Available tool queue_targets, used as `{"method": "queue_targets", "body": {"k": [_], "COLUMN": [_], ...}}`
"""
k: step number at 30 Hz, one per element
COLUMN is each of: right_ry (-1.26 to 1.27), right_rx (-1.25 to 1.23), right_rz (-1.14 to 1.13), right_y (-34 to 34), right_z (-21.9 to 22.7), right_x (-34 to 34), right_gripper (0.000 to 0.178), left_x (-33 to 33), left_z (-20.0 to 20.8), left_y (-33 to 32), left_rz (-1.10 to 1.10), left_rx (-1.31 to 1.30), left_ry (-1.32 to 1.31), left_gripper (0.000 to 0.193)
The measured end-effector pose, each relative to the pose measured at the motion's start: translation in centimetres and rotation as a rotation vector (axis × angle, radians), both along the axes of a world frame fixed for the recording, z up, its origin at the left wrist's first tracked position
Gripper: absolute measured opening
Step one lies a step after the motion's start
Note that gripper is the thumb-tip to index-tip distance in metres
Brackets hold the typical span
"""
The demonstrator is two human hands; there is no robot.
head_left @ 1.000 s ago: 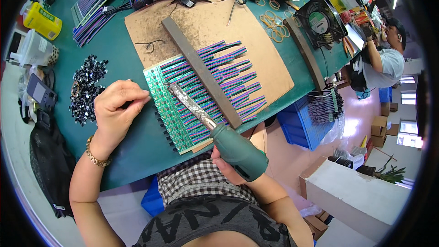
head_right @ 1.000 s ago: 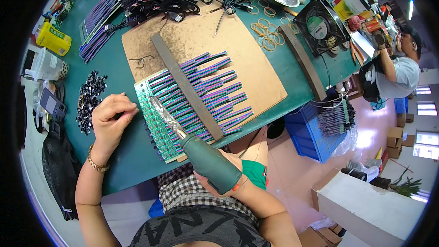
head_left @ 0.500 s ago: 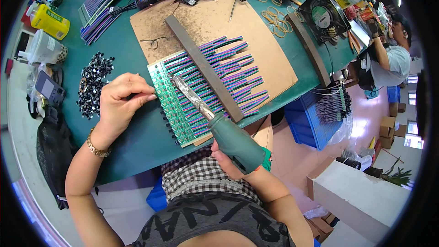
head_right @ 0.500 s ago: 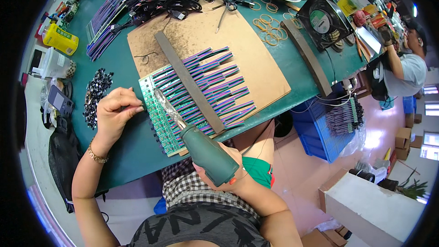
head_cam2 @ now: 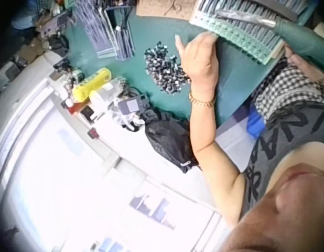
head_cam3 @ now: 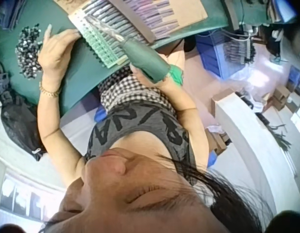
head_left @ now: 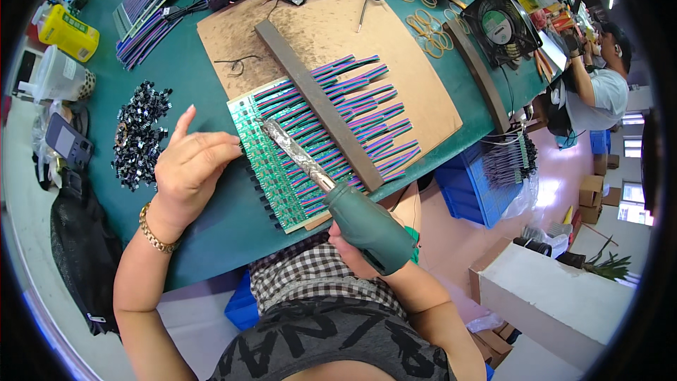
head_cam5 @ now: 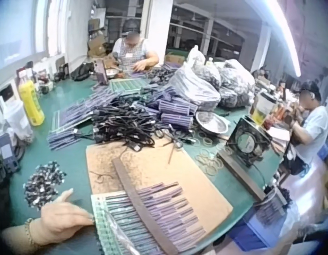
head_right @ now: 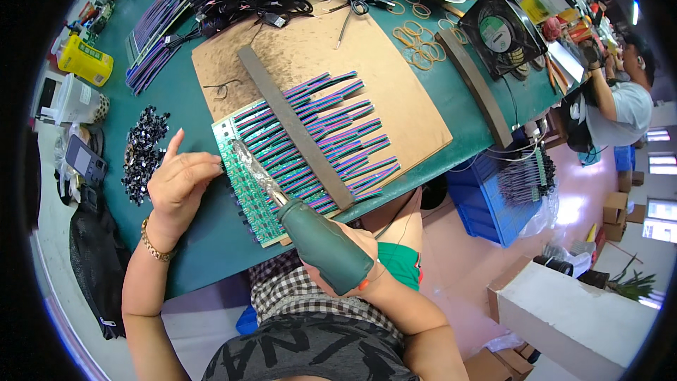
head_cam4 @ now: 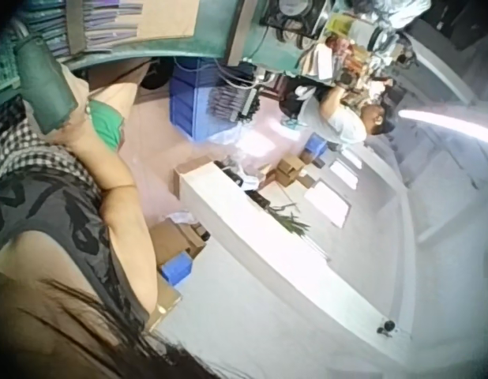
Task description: The person places small electronic components onto circuit boards and solders them in place using a handheld soldering tool.
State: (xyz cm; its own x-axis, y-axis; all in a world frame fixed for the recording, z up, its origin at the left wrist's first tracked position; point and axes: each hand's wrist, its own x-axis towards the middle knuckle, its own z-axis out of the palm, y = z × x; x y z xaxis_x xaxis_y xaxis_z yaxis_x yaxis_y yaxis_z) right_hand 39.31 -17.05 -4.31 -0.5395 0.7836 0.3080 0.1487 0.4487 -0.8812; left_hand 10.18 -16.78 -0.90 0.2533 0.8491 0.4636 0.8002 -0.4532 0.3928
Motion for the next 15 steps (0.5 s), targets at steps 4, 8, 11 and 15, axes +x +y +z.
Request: {"method": "queue_targets", "body": {"k": [4,8,11,15], "right_ry": [-0.051,-0.049,-0.085,-0.108], "right_rx": [-0.039,-0.113,-0.019,0.059], "right_rz": [0.055,0.058,0.057,0.086], "right_y": [-0.4,0.0,0.5,0.7], "right_z": [-0.2,0.6,1.2,0.7], "right_x": [0.3,0.5,0.0,0.1], "right_gripper": [0.014,0.020,0.020,0.021], "left_x": [0.1,0.0,0.0,-0.1], "left_z": [0.1,-0.2,-0.3,-0.2], "left_y": [0.5,0.4,0.1,0.1], "left_rz": [0.063,-0.023,-0.052,-0.014], "left_rx": [-0.002,-0.040,0.007,0.054], "left_ry": [-0.079,-0.122,-0.067,0.044], "left_gripper": [0.028,0.028,0.027,0.026]}}
